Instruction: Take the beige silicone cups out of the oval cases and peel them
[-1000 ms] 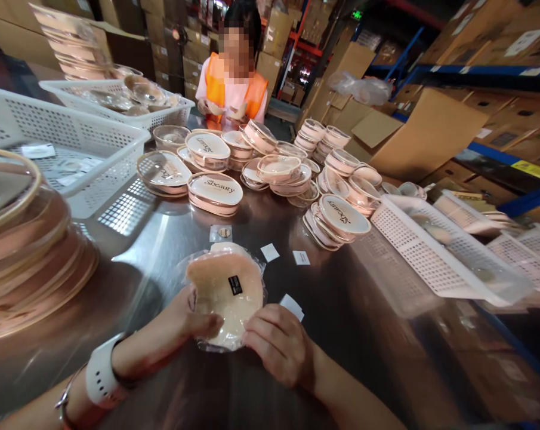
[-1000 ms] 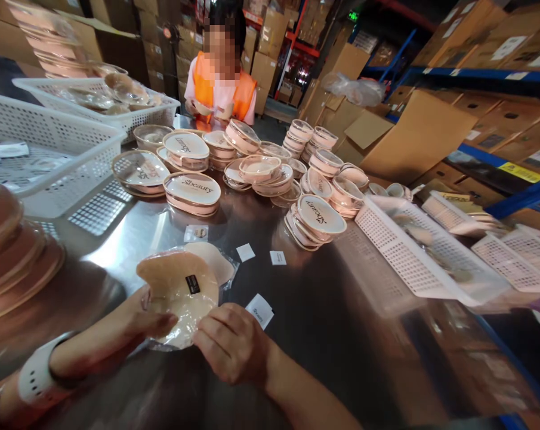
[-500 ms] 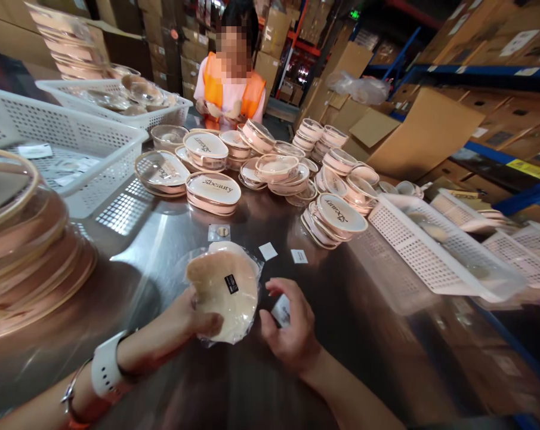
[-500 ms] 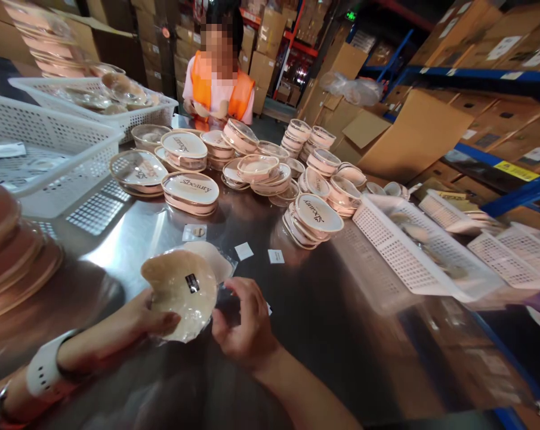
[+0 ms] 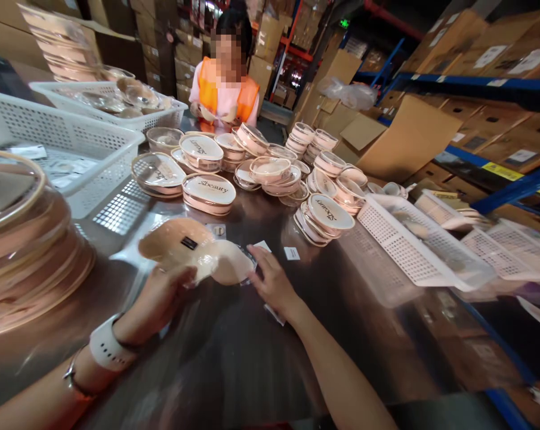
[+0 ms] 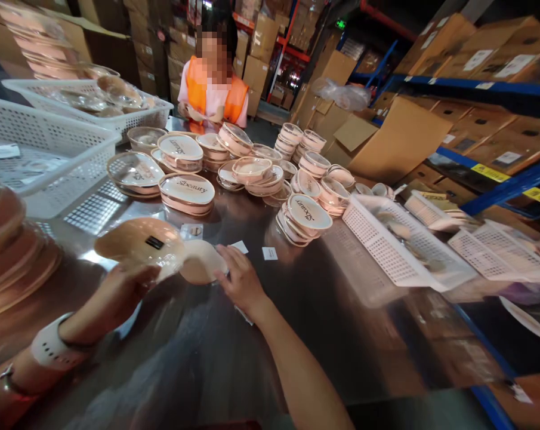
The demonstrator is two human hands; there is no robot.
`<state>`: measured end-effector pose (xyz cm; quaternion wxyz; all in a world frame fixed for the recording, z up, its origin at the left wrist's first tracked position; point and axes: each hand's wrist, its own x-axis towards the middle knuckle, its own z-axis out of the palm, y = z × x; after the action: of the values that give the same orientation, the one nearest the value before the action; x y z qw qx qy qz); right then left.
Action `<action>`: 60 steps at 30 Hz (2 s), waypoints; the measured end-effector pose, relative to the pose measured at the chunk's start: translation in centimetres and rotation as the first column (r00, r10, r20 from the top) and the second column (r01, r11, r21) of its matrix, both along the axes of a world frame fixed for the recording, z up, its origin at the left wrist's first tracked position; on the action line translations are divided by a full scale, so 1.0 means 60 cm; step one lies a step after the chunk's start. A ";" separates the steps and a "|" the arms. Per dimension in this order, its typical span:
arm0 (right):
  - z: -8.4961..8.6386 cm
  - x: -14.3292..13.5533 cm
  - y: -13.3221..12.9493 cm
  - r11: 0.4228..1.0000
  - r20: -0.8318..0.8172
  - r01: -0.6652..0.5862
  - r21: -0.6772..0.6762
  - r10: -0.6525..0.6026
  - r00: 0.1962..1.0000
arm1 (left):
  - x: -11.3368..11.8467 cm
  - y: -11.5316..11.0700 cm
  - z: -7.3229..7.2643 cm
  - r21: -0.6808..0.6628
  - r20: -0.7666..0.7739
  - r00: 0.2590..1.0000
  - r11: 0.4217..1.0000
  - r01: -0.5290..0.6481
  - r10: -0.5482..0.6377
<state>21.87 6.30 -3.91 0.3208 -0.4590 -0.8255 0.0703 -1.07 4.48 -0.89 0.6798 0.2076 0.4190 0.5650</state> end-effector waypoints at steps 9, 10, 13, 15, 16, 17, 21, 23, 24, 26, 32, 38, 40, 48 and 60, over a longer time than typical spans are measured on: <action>-0.012 -0.044 -0.012 0.998 0.405 -0.064 -0.020 0.066 0.912 | -0.012 0.012 0.007 -0.207 0.228 0.948 0.963 -0.174 0.221; -0.010 -0.043 -0.014 0.997 0.414 -0.074 0.003 0.067 0.908 | -0.012 0.009 0.007 -0.215 0.266 0.945 0.967 -0.137 0.192; -0.010 -0.033 -0.017 0.989 0.425 -0.144 0.029 0.118 0.898 | -0.011 0.006 0.003 -0.227 0.291 0.951 0.973 -0.039 0.106; -0.013 -0.022 -0.016 0.975 0.416 -0.221 0.032 0.188 0.890 | -0.011 0.009 -0.003 -0.173 0.199 0.979 0.985 -0.014 0.049; -0.015 -0.017 -0.015 0.967 0.402 -0.252 0.033 0.218 0.889 | -0.011 0.010 -0.005 -0.121 0.127 0.991 0.993 -0.012 0.027; -0.017 -0.012 -0.013 0.961 0.382 -0.275 0.036 0.241 0.892 | -0.011 0.012 -0.008 -0.054 0.050 0.999 0.998 -0.013 0.016; -0.012 -0.004 -0.012 0.962 0.252 -0.269 0.043 0.250 0.935 | -0.013 0.019 -0.007 0.188 -0.259 0.962 0.982 -0.032 0.081; -0.004 -0.008 -0.020 0.984 -0.012 -0.175 -0.032 0.174 0.985 | -0.015 0.019 -0.005 0.276 -0.354 0.931 0.961 0.017 0.085; 0.000 -0.011 -0.026 0.985 -0.216 -0.124 -0.122 0.095 0.972 | -0.016 0.018 -0.005 0.309 -0.381 0.923 0.948 0.071 0.055; 0.007 -0.017 -0.037 0.927 -0.603 -0.117 -0.357 -0.133 0.787 | -0.016 0.015 -0.008 0.341 -0.444 0.895 0.915 0.217 -0.046; 0.022 -0.016 -0.043 0.776 -0.816 -0.327 -0.540 -0.387 0.428 | -0.008 0.008 -0.033 0.169 -0.654 0.731 0.904 0.392 -0.195; 0.060 -0.011 -0.056 0.674 -0.663 -0.401 -0.621 -0.178 0.727 | -0.001 -0.008 -0.029 0.092 -0.724 0.552 0.735 0.672 -0.414; 0.069 -0.020 -0.067 0.669 -0.466 -0.318 -0.672 -0.049 0.883 | 0.001 -0.012 -0.027 0.100 -0.715 0.554 0.723 0.684 -0.426; 0.057 -0.032 -0.083 0.802 0.016 0.034 -0.596 -0.030 0.999 | -0.005 -0.008 -0.032 0.207 -0.807 0.562 0.805 0.556 -0.181; 0.102 -0.007 -0.090 0.888 0.485 0.406 -0.215 -0.264 0.834 | 0.007 -0.021 -0.032 0.116 -0.936 0.329 0.771 0.626 -0.126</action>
<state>21.42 0.87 2.21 0.0560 -0.6461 -0.7604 0.0343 -0.63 3.20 -2.80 0.3963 0.7217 0.5008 0.2670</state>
